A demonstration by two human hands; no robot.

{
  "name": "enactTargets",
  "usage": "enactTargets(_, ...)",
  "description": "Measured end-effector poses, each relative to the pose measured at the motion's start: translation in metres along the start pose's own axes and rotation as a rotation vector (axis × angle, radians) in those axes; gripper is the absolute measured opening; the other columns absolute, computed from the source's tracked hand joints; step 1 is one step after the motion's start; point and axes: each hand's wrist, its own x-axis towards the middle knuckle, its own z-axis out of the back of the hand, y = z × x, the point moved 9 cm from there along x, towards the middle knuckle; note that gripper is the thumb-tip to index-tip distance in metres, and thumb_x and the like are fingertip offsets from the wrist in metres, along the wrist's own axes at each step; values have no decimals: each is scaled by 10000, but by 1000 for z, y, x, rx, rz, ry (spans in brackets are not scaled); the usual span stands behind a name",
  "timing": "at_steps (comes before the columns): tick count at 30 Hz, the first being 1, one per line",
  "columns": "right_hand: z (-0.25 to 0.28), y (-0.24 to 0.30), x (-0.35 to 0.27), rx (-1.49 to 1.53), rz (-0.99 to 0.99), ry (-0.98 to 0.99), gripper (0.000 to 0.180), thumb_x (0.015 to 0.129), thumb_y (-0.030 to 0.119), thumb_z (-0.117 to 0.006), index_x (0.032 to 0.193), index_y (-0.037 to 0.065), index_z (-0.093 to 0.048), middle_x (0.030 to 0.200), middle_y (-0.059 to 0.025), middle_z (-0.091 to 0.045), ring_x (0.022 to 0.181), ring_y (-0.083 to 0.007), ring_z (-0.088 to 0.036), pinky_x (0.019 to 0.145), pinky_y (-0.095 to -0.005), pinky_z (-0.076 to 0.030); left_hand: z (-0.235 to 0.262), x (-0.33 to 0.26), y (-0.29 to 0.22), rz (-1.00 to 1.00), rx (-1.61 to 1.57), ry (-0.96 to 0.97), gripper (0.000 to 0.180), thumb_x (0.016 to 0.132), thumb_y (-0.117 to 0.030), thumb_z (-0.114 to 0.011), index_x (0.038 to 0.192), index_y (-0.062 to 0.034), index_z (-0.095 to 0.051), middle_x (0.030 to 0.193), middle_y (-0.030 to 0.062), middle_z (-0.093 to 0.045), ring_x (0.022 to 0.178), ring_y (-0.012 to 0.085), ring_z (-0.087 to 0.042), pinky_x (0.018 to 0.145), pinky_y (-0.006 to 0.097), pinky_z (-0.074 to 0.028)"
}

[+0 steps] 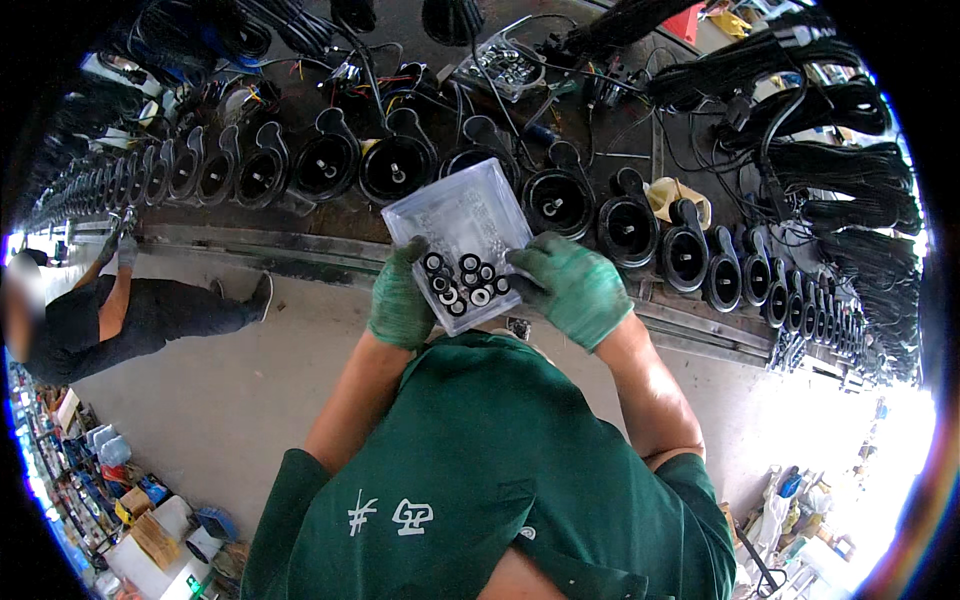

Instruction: The person walks to a workbench and picks up a clear plastic container filled with small black cylindrical components. They proceed to insert these components one by one into the openings of a row of black electrical devices mounted on the bench. The person continues this repetitive insertion process along the line of devices.

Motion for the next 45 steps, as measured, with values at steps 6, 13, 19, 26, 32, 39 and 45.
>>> enactTargets(6, -17, -4, -2, -237, -68, 176, 263, 842, 227, -777, 1073, 105, -744, 1099, -108, -637, 976, -311, -697, 824, -429, -595, -7, 7, 20, 40, -62, 24, 652, 934, -337, -676, 1466, -5, -498, 1358, 218, -649, 1211, 386, -650, 1078, 516, -531)
enactTargets(13, -5, -19, -21, 32, -82, 84, 205, 884, 124, -681, 1078, 74, -724, 1125, -164, -674, 1039, -367, -694, 894, -465, -575, -20, 3, 37, 77, -35, 24, 670, 944, -371, -663, 1497, -36, -488, 1418, 204, -616, 1270, 386, -608, 1122, 528, -488)
enactTargets(19, 52, -145, -72, 215, -343, -582, 178, 860, 88, -744, 1027, 33, -712, 1043, -186, -708, 949, -398, -683, 836, -452, -564, -20, 5, 44, 64, -20, -9, 716, 927, -392, -697, 1515, -48, -478, 1462, 195, -586, 1308, 405, -577, 1163, 557, -442)
enactTargets(26, 8, -194, -82, -129, -329, -460, 182, 857, 67, -702, 1038, 52, -692, 1065, -171, -676, 1002, -404, -645, 901, -490, -540, -39, -1, 53, 58, 22, 0, 681, 933, -379, -706, 1476, -28, -492, 1377, 207, -626, 1222, 391, -631, 1068, 543, -534)
enactTargets(32, 25, -163, -83, 36, -275, -503, 267, 815, 59, -717, 1081, 56, -722, 1143, -170, -690, 1031, -399, -664, 922, -464, -561, -34, 4, 54, 17, 121, -26, 738, 938, -421, -701, 1502, -3, -476, 1407, 207, -617, 1248, 385, -623, 1112, 523, -503)
enactTargets(39, 17, -39, -40, 142, -66, 99, 376, 907, 158, -711, 1282, 135, -703, 1173, -120, -678, 981, -345, -713, 853, -424, -601, -39, 22, 84, 140, -60, 81, 574, 957, -285, -660, 1445, -18, -518, 1310, 215, -668, 1155, 366, -678, 1044, 503, -565)
enactTargets(45, -3, -58, -47, 33, -36, 104, 325, 884, 147, -718, 1207, 114, -716, 1187, -138, -657, 1008, -355, -711, 841, -439, -596, -67, 14, 98, 194, -52, 124, 616, 943, -307, -670, 1468, -30, -508, 1330, 203, -664, 1173, 367, -668, 1062, 511, -547)
